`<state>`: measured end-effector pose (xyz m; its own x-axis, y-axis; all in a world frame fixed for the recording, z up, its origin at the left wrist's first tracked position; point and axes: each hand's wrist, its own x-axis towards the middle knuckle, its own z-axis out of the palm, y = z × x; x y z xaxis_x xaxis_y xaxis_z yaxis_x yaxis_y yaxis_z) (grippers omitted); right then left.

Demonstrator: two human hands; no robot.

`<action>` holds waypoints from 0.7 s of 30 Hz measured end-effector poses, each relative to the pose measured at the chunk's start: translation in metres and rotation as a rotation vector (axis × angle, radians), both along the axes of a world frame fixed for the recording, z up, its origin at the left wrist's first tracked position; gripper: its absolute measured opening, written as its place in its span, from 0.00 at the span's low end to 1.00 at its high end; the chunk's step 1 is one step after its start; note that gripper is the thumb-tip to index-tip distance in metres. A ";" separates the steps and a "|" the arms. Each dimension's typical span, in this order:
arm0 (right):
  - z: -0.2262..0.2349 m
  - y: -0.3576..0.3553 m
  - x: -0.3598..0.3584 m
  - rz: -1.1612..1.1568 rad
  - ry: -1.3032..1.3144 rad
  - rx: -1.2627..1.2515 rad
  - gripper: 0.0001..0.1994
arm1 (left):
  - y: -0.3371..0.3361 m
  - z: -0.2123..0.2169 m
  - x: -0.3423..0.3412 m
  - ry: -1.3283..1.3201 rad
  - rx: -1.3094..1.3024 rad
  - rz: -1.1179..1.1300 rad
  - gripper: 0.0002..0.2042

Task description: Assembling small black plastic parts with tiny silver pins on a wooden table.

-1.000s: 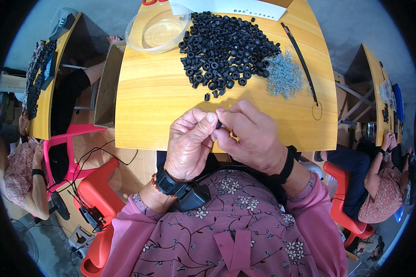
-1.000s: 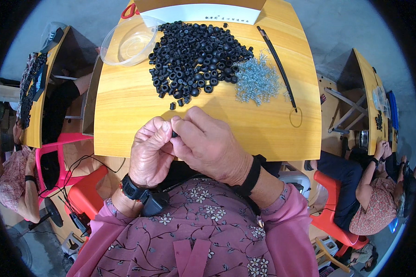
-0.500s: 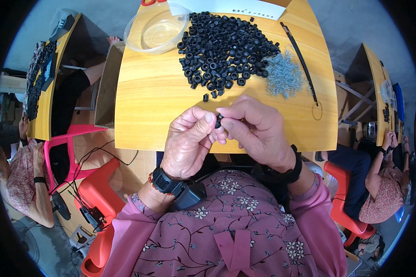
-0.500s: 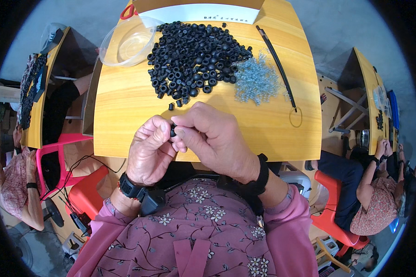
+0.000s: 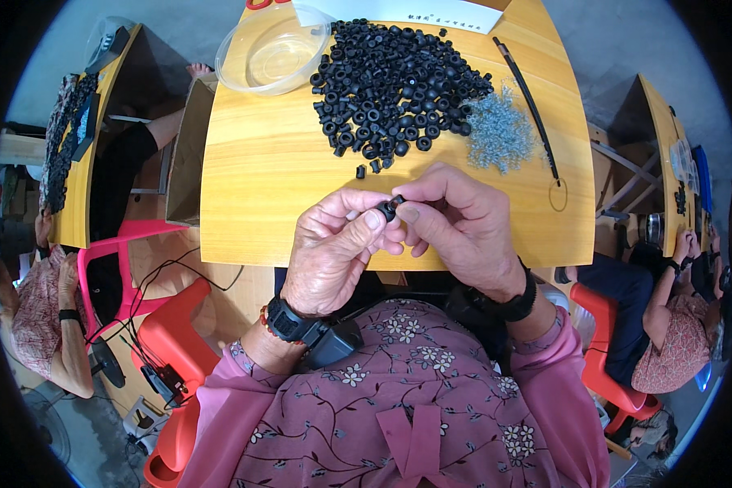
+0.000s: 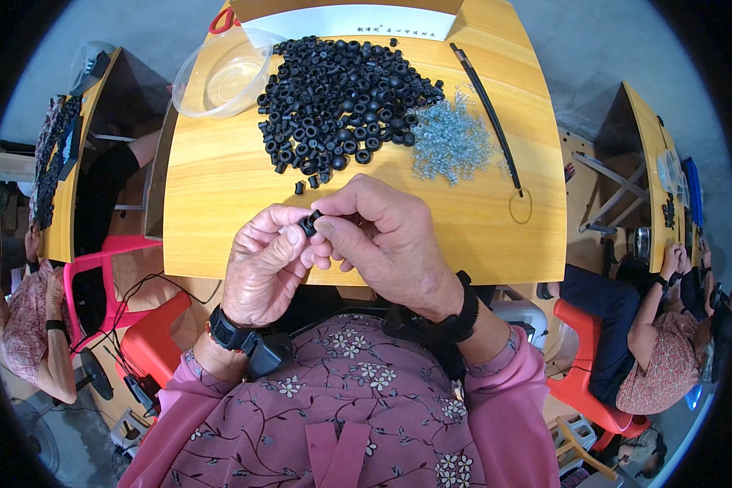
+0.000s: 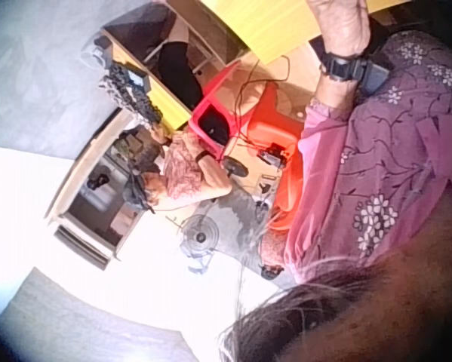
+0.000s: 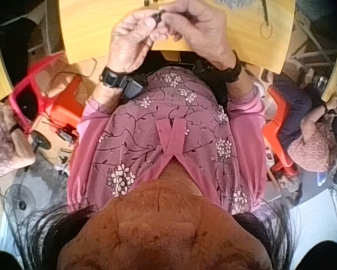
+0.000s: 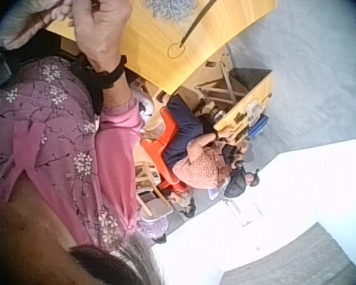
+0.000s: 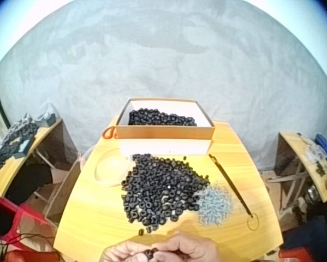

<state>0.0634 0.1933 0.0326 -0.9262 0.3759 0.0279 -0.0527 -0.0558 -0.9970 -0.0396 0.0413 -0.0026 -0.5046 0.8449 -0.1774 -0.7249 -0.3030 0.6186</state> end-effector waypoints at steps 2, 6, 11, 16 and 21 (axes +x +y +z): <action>0.001 -0.001 -0.001 -0.007 0.000 0.013 0.05 | 0.000 0.000 0.000 -0.008 -0.005 0.006 0.08; -0.004 -0.001 -0.002 -0.043 0.019 0.126 0.05 | 0.001 0.001 0.000 -0.004 -0.001 0.007 0.08; -0.008 0.002 -0.003 -0.058 0.063 0.330 0.06 | 0.001 -0.001 0.000 0.043 -0.014 0.024 0.08; -0.008 0.005 -0.004 -0.031 0.090 0.435 0.05 | 0.002 0.000 0.003 0.075 -0.058 0.050 0.07; -0.002 0.013 -0.004 0.070 0.141 0.604 0.06 | 0.001 -0.003 0.004 0.105 -0.042 0.049 0.06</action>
<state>0.0594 0.2062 0.0303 -0.9201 0.1936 0.3405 -0.2029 0.5078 -0.8372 -0.0355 0.0424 -0.0054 -0.5632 0.8115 -0.1560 -0.6399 -0.3088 0.7036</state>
